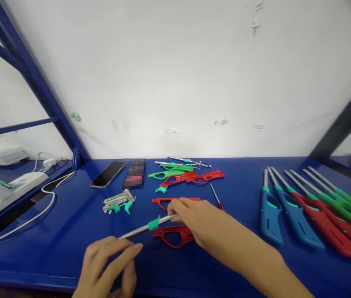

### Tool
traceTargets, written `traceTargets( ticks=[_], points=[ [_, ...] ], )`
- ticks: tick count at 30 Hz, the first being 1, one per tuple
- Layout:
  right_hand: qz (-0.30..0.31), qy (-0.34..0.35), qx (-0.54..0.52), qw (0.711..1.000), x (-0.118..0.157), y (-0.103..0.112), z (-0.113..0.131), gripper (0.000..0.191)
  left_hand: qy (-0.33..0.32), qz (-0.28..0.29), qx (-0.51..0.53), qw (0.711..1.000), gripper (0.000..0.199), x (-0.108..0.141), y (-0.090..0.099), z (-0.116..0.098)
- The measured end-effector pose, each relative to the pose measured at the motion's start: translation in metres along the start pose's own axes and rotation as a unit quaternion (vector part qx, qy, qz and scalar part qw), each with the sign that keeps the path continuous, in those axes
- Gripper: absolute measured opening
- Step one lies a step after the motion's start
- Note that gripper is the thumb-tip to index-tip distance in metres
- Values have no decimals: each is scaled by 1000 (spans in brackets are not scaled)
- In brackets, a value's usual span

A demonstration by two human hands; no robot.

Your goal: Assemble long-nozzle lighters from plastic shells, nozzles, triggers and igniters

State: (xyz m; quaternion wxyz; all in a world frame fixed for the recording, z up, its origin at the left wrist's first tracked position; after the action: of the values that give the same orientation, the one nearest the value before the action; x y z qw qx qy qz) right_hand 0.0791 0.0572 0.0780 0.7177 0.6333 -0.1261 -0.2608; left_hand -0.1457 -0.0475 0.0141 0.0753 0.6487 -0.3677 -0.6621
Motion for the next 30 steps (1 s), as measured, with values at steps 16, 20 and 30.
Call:
traceTargets(
  ticks=[16,20,30],
  points=[
    [-17,-23,-123,992,1,-16,-3,23,47,129,113,984,18,-14,-9,13],
    [-33,-20,-116,993,3,-23,-7,26,59,151,89,983,24,-14,-4,22],
    [-74,-42,-54,995,5,-42,-5,26,59,220,111,967,25,-4,-6,45]
  ],
)
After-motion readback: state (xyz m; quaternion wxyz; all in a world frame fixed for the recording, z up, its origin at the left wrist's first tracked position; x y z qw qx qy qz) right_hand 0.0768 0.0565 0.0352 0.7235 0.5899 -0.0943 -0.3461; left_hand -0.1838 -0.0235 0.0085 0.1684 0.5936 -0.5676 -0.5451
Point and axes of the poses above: each hand's wrist, its own x-axis away from the middle knuckle, its own y-axis out of the back of the hand, z = x × y, the point moved 2 cm from there along -x, towards the middle knuckle, and after that the axes turned 4 degrees about z, right-handed, at the moved point
